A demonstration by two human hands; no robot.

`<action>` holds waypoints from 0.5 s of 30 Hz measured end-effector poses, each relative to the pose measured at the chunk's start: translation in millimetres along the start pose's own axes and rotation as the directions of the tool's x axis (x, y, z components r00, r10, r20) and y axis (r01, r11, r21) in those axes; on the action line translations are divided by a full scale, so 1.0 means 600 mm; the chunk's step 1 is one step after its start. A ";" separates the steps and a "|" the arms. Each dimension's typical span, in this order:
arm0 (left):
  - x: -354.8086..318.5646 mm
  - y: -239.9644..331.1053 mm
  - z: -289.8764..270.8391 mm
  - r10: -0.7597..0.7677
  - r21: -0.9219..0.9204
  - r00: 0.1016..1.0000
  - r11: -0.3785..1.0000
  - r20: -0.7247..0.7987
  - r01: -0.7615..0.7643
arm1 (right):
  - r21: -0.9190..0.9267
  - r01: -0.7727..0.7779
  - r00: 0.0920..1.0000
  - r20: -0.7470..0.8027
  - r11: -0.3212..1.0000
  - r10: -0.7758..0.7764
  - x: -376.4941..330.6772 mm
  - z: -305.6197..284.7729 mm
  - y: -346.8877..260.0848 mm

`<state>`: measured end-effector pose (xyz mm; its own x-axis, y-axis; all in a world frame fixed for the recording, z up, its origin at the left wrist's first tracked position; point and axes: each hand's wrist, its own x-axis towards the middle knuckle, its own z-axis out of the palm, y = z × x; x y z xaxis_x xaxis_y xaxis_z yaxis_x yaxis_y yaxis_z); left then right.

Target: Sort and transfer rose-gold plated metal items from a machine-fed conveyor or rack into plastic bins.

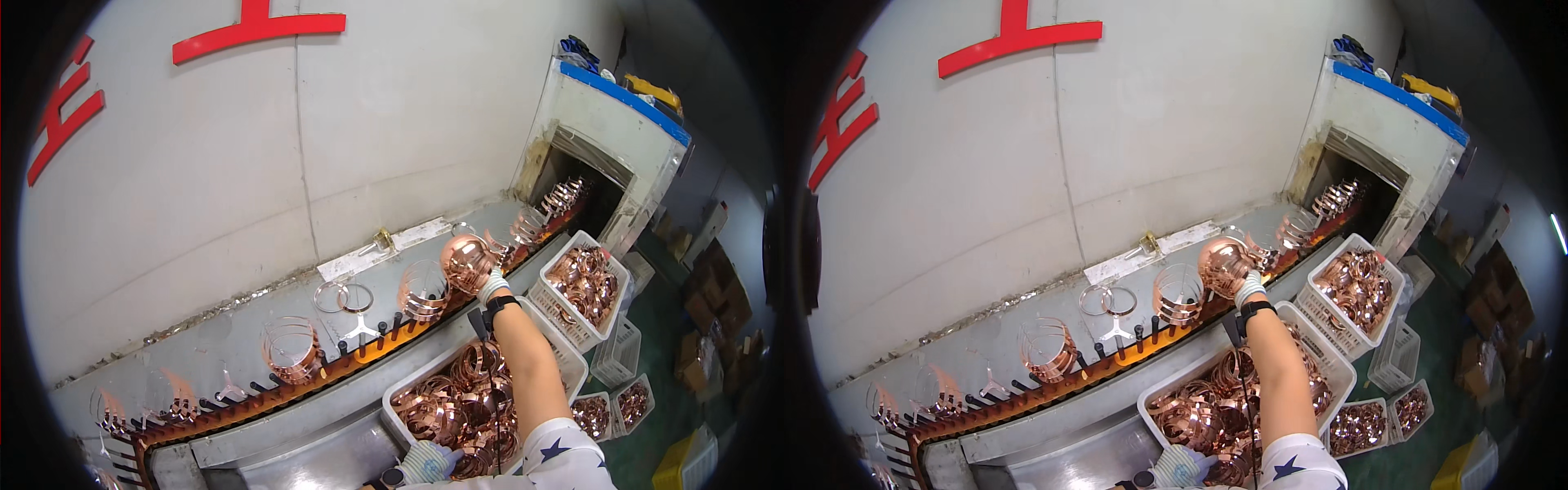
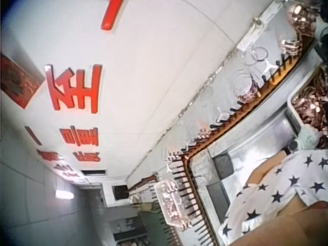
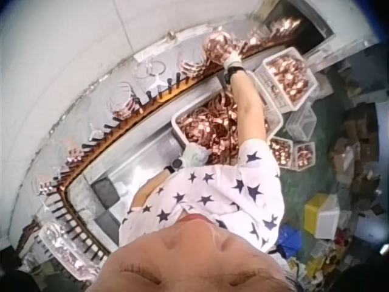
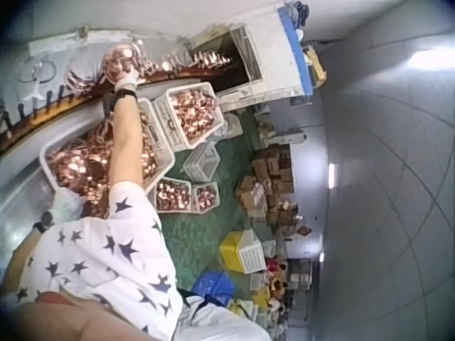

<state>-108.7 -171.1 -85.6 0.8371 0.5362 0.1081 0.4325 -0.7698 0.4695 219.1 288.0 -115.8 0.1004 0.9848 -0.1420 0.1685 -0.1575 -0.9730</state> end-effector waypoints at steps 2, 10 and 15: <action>-0.020 -0.017 0.030 -0.095 0.000 0.995 0.995 -0.037 0.095 | 0.756 -0.212 0.973 0.108 0.619 0.202 -0.094 0.161 -0.118; -0.008 0.010 0.027 0.036 0.056 0.979 0.998 -0.200 -0.025 | 0.535 -0.082 0.964 0.257 0.841 -0.069 -0.447 0.031 -0.404; -0.011 0.015 0.055 0.032 0.061 0.969 0.998 -0.247 -0.017 | -0.571 0.752 0.615 0.428 0.329 -0.662 -0.554 -0.103 -0.308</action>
<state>-99.3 -192.9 -110.9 0.7419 0.5802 0.3360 0.4375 -0.7987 0.4132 215.0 -14.6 122.2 -0.4698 0.7418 0.4786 0.6911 0.6463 -0.3234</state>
